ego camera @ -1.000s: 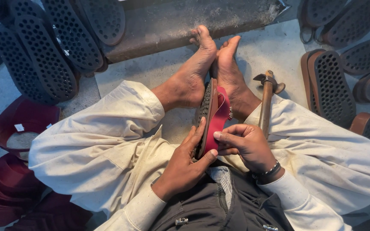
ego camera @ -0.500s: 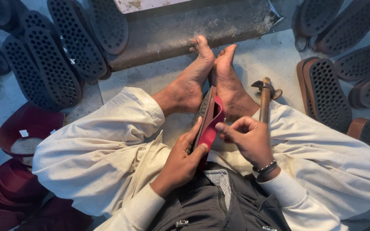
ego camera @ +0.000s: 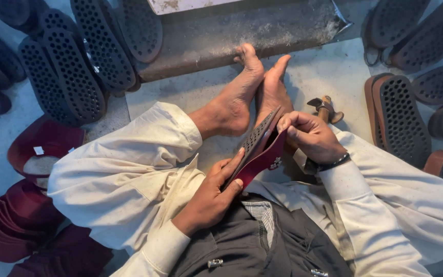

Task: Assembling the upper part of a shoe to the sole using a hammer and manual manipulation while sitting on the floor.

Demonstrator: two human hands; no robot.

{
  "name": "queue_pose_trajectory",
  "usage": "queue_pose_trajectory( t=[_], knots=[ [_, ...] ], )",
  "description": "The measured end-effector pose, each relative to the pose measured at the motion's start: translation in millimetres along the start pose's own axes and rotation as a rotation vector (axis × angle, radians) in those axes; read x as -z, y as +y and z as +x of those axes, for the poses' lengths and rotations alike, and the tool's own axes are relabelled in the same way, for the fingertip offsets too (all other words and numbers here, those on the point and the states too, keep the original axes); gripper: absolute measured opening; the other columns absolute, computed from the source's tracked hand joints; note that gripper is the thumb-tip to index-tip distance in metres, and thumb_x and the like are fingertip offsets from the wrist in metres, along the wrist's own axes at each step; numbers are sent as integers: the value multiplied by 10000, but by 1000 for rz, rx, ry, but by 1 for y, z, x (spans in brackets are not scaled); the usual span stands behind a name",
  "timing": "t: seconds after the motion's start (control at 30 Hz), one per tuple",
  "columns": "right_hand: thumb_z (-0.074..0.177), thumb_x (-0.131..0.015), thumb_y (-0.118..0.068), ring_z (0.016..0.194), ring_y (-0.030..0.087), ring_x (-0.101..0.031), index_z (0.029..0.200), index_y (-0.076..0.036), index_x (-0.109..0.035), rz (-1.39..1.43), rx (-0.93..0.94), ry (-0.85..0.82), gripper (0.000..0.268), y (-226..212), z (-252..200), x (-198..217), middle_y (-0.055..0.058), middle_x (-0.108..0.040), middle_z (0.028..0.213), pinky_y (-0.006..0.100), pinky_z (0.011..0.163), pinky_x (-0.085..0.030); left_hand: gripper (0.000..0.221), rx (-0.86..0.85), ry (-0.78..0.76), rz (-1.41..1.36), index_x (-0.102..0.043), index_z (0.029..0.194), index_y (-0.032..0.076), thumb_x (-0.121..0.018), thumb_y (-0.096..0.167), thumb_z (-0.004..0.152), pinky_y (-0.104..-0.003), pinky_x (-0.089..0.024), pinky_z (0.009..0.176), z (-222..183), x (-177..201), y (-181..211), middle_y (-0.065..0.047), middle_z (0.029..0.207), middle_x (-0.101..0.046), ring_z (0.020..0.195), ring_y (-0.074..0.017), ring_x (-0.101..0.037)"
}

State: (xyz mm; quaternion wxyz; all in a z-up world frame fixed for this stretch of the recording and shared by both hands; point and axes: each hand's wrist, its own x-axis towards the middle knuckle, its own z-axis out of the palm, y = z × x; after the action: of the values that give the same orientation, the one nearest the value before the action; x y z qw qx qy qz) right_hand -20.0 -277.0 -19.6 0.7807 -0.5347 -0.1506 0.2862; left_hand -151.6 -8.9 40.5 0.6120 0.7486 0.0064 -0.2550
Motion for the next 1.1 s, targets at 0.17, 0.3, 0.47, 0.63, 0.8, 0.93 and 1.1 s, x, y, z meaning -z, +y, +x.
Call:
queue_pose_trajectory(
  t=[0.17,0.3,0.47,0.63,0.8,0.93,1.1],
  knots=[
    [1025,-635,-145,966,156,-634,1023,-68,-648,-169,86,21,78,-10,11,-14,54,-653,1007,287,911,-532,642,51,23,4,-307,1615,247,-520,269,1010,-329,-292,1190,-13,1,8,-113,1373,-493,1328,-209,-498],
    [1053,-613,-202,988,143,-612,1035,-81,-623,-316,169,212,123,1,27,-37,34,-634,1023,266,944,-509,679,104,27,8,-247,1635,252,-519,276,1013,-307,-263,1201,-14,1,8,-98,1343,-483,1297,-173,-501],
    [1051,-605,-122,1044,185,-628,1020,-71,-634,-483,194,228,67,-3,30,-38,47,-644,1050,318,1008,-522,673,136,8,-2,-220,1637,262,-475,329,1018,-350,-252,1215,-9,2,9,-125,1393,-456,1362,-208,-452],
    [1037,-614,-132,1109,183,-620,1021,-91,-634,-445,158,198,48,-3,27,-28,53,-644,1116,329,1057,-513,660,153,-41,15,-157,1630,303,-438,321,1033,-490,-85,1235,1,3,15,-177,1718,-86,1606,-323,14],
    [995,-708,-64,970,166,-617,951,9,-677,-424,167,251,90,-9,30,-33,118,-666,995,299,860,-505,666,17,-88,52,-132,1665,225,-426,258,1069,-648,-74,1208,17,9,30,-277,1691,-37,1526,-525,-86],
    [993,-714,-63,988,166,-614,960,24,-678,-423,151,246,100,-6,30,-29,127,-667,1011,305,877,-506,639,-41,-74,47,-135,1665,202,-395,257,1084,-608,-40,1228,31,7,21,-230,1711,-38,1546,-482,-52],
    [971,-746,-69,995,168,-640,949,24,-697,-460,143,260,107,-1,30,-27,132,-688,1016,301,870,-517,591,-187,-67,84,-151,1648,94,-353,186,1100,-536,-35,1265,47,4,11,-215,1702,-163,1577,-393,-68]
  ],
)
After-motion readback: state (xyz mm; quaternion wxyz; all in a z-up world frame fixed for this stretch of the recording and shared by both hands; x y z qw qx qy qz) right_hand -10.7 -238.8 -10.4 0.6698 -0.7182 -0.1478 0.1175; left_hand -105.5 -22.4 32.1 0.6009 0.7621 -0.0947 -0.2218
